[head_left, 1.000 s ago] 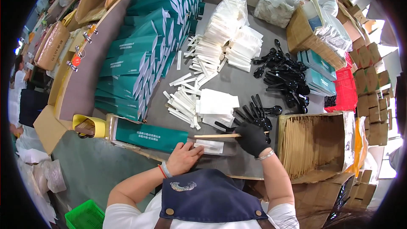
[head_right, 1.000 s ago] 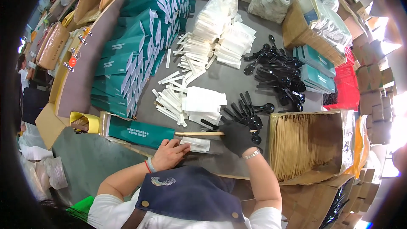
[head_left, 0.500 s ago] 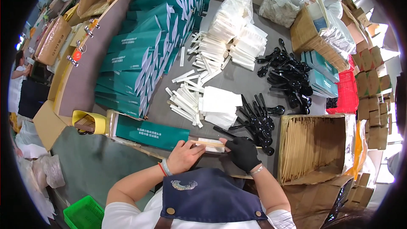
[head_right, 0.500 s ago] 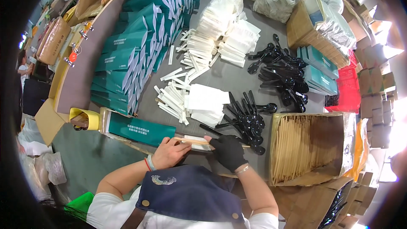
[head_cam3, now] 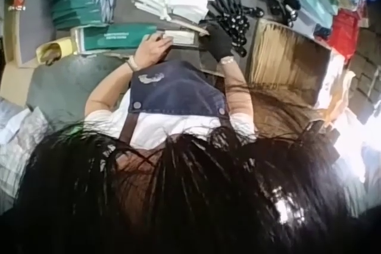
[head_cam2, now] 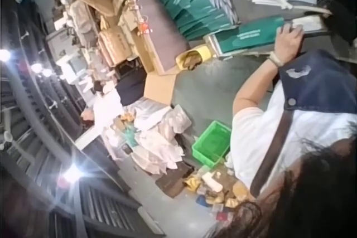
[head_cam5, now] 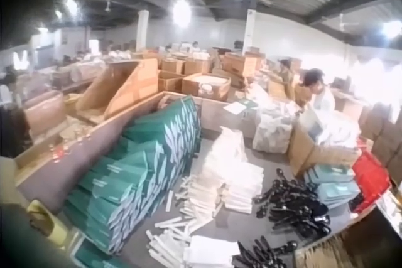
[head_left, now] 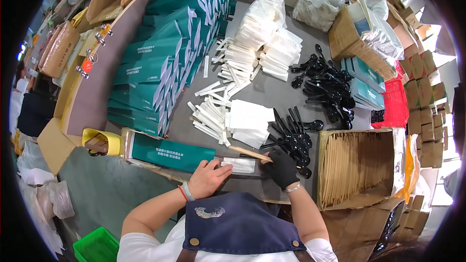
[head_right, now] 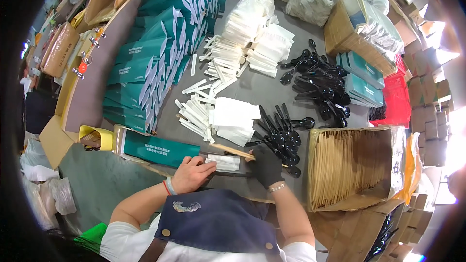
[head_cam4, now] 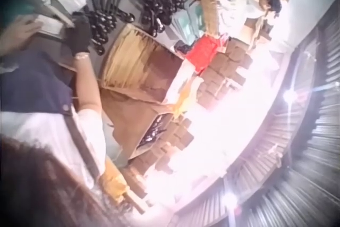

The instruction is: Manually wrapping stacks of plastic spoons and knives into individual plastic packaging sleeves.

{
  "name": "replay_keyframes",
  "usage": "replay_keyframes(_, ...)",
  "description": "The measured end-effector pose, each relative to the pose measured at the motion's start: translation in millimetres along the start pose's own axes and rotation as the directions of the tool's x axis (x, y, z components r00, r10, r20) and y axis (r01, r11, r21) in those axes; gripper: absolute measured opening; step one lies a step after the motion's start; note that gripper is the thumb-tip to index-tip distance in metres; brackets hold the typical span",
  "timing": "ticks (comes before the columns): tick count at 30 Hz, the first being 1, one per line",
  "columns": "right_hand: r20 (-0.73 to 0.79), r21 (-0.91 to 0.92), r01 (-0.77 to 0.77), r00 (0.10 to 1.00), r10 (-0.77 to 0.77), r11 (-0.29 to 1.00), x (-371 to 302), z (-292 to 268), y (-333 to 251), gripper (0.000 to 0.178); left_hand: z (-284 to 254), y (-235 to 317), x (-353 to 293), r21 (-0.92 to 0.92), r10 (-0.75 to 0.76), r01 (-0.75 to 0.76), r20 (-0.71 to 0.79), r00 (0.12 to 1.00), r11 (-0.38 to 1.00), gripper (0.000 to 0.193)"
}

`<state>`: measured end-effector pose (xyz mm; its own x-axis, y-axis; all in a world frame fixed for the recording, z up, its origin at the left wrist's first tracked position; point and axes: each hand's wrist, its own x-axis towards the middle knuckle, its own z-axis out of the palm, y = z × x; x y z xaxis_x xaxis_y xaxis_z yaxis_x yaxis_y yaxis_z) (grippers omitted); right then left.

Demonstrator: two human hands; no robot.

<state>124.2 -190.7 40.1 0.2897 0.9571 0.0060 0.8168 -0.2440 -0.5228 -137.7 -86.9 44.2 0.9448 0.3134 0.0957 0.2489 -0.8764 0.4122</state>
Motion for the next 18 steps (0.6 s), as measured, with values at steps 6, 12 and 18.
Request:
replay_keyframes(6,0.112,-0.085,-0.090,0.989,0.099,0.992,6.4,-9.4,8.6,0.012,1.5,-1.9,-2.6,0.030,0.010,-0.009,-0.022,1.000,1.000,0.033)
replay_keyframes(12,0.203,-0.015,-0.057,0.977,0.059,0.998,8.6,-8.7,-27.6,0.015,3.0,-3.9,-4.3,0.069,0.055,-0.050,-0.067,0.996,0.996,0.032)
replay_keyframes(18,0.166,0.040,-0.062,0.985,0.054,0.997,0.0,7.6,-44.1,0.026,-3.2,-6.1,-7.9,0.040,0.008,-0.008,-0.007,1.000,0.999,0.031)
